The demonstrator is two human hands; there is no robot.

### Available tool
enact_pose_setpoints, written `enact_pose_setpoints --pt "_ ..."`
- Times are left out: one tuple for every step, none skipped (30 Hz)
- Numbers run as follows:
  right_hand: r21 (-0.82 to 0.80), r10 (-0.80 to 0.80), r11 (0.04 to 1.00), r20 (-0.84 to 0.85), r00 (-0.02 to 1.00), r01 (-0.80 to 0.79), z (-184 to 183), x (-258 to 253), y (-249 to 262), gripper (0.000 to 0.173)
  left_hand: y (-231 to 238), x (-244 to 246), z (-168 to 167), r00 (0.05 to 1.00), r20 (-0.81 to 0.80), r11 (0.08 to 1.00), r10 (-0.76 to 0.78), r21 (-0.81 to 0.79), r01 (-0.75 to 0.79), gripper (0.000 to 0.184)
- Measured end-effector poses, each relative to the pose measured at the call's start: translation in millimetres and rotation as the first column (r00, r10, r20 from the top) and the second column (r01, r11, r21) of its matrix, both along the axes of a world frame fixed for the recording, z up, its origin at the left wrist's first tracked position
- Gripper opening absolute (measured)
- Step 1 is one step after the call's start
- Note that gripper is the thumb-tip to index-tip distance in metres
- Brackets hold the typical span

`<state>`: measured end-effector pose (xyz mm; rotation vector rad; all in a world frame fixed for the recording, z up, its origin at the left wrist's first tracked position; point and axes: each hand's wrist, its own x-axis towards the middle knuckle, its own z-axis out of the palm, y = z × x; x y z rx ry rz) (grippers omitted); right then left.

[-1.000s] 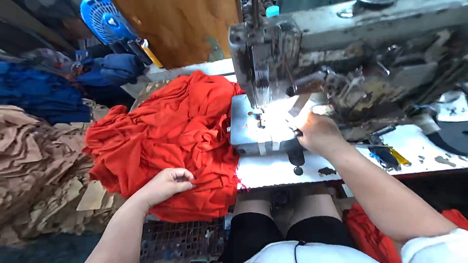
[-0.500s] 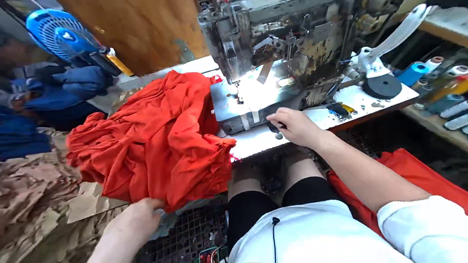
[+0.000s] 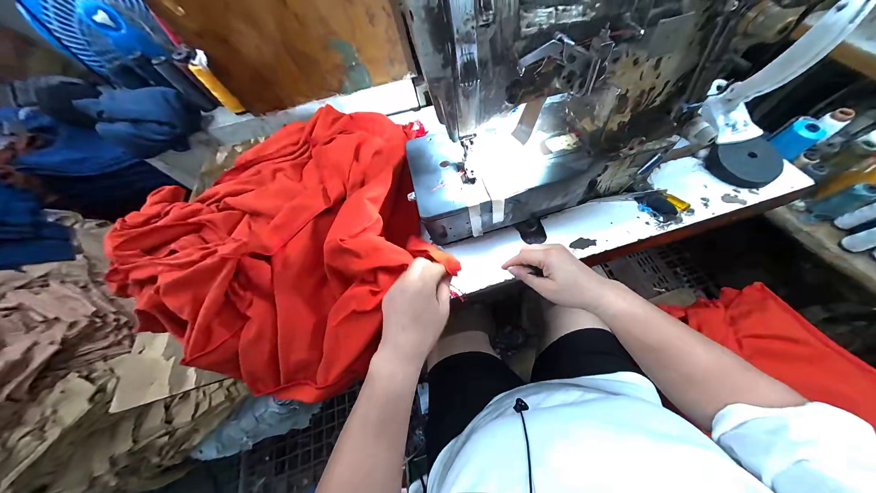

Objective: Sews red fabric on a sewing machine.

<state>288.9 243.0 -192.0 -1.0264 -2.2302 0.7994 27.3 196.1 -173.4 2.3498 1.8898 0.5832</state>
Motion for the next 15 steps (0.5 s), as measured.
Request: enact_pose_setpoints --pt "-0.011 -0.020 1.000 -0.061 0.998 0.020 0 3 0 0.027 -15 -1 1 0.988 0.068 0.989 -0.136 0.073 0.131 0.017" --pt "-0.019 -0.035 0.999 -0.134 0.990 0.032 3 4 -1 0.026 -30 -2 3 0.956 0.137 0.961 -0.260 0.136 0.242 0.017" --pt "-0.031 -0.030 0.999 -0.205 0.978 0.024 7 4 -1 0.025 -45 -1 5 0.913 0.204 0.931 -0.353 0.176 0.321 0.017" --pt "-0.051 0.002 0.999 -0.256 0.967 -0.015 13 2 -2 0.025 -58 -1 4 0.873 0.268 0.911 -0.407 0.189 0.367 0.017" --pt "-0.072 0.062 0.994 -0.285 0.957 -0.086 19 -1 -4 0.027 -68 -3 0 0.845 0.320 0.903 -0.427 0.190 0.385 0.017" --pt "-0.100 0.146 0.978 -0.292 0.945 -0.181 23 -6 -4 0.031 -75 -5 -4 0.831 0.361 0.906 -0.423 0.174 0.386 0.016" --pt "-0.135 0.243 0.947 -0.291 0.925 -0.292 23 -13 -3 0.036 -81 -8 -8 0.813 0.410 0.910 -0.414 0.157 0.384 0.016" --pt "-0.188 0.340 0.897 -0.284 0.897 -0.399 20 -19 -3 0.041 -87 -10 -13 0.791 0.460 0.914 -0.403 0.148 0.379 0.015" --pt "-0.260 0.422 0.836 -0.258 0.869 -0.483 14 -24 -5 0.046 -94 -11 -16 0.768 0.507 0.917 -0.391 0.139 0.374 0.013" --pt "-0.322 0.490 0.778 -0.227 0.842 -0.539 8 -27 -9 0.048 -101 -13 -18 0.748 0.544 0.919 -0.379 0.131 0.371 0.011" --pt "-0.363 0.538 0.736 -0.201 0.819 -0.572 1 -29 -13 0.044 -106 -15 -20 0.736 0.571 0.923 -0.365 0.118 0.366 0.010" --pt "-0.406 0.560 0.707 -0.181 0.809 -0.580 -4 -28 -20 0.035 -112 -18 -22 0.726 0.596 0.929 -0.343 0.097 0.358 0.009" --pt "-0.438 0.568 0.688 -0.170 0.805 -0.578 -9 -26 -27 0.026 -118 -22 -26 0.723 0.616 0.934 -0.312 0.060 0.352 0.009" --pt "-0.452 0.567 0.683 -0.166 0.807 -0.573 -12 -24 -32 0.021 -123 -26 -30 0.729 0.627 0.937 -0.274 0.002 0.350 0.010" --pt "-0.444 0.562 0.692 -0.164 0.811 -0.569 -15 -22 -37 0.019 -128 -29 -35 0.748 0.625 0.934 -0.226 -0.078 0.348 0.013"
